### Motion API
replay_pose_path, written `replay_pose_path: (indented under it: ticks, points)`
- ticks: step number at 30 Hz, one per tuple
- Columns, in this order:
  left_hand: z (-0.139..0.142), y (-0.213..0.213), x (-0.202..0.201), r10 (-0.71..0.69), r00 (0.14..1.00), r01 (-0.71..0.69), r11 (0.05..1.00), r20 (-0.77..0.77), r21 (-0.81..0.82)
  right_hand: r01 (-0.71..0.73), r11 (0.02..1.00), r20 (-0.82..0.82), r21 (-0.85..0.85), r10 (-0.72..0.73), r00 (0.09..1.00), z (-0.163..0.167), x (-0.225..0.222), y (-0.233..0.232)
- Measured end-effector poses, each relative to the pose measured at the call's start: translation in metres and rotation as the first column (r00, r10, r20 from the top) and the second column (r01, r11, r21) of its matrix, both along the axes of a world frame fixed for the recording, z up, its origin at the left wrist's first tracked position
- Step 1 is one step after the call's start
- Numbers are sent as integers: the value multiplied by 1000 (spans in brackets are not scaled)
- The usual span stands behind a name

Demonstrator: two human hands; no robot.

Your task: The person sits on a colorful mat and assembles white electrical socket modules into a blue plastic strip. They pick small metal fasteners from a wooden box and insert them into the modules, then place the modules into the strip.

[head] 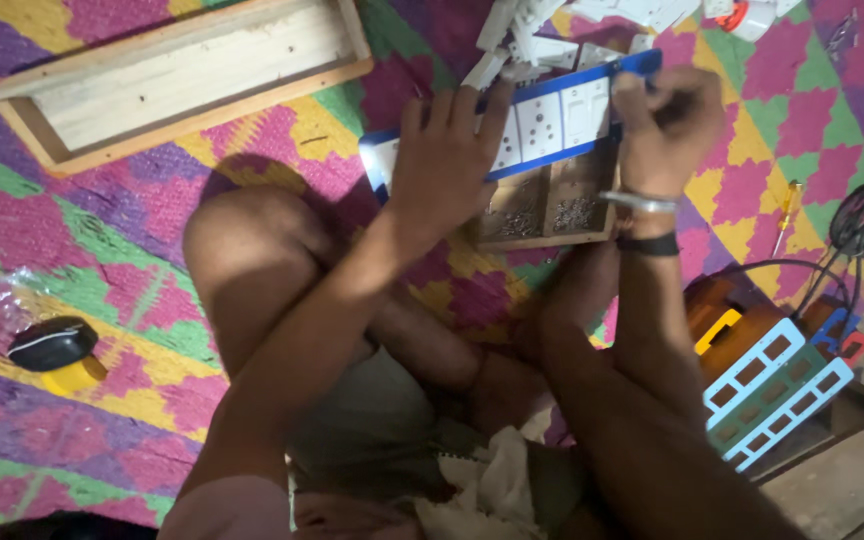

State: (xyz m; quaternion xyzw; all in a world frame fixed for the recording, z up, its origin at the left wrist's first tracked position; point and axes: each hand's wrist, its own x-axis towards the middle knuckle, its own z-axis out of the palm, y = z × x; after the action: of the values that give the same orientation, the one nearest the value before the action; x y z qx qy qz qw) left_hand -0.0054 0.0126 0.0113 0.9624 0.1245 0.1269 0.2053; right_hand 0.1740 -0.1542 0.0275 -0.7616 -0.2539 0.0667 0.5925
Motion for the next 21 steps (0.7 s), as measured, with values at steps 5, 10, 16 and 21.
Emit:
replay_pose_path:
  ticks: [5,10,16,21]
  points:
    - [3,0,-3,-53,998,57,989,36,-135,284,956,-165,-71,-292,942,-3,-13,-41]
    - [15,-4,-3,-246,969,240,935,7,-261,239,971,-384,24,-212,899,3,-26,-57]
    - [32,-19,4,-419,901,433,864,109,-255,70,996,-368,-63,-89,926,20,-28,-49]
    - [27,-30,-2,-408,910,404,828,77,-388,36,987,-452,-158,-105,886,36,-31,-43]
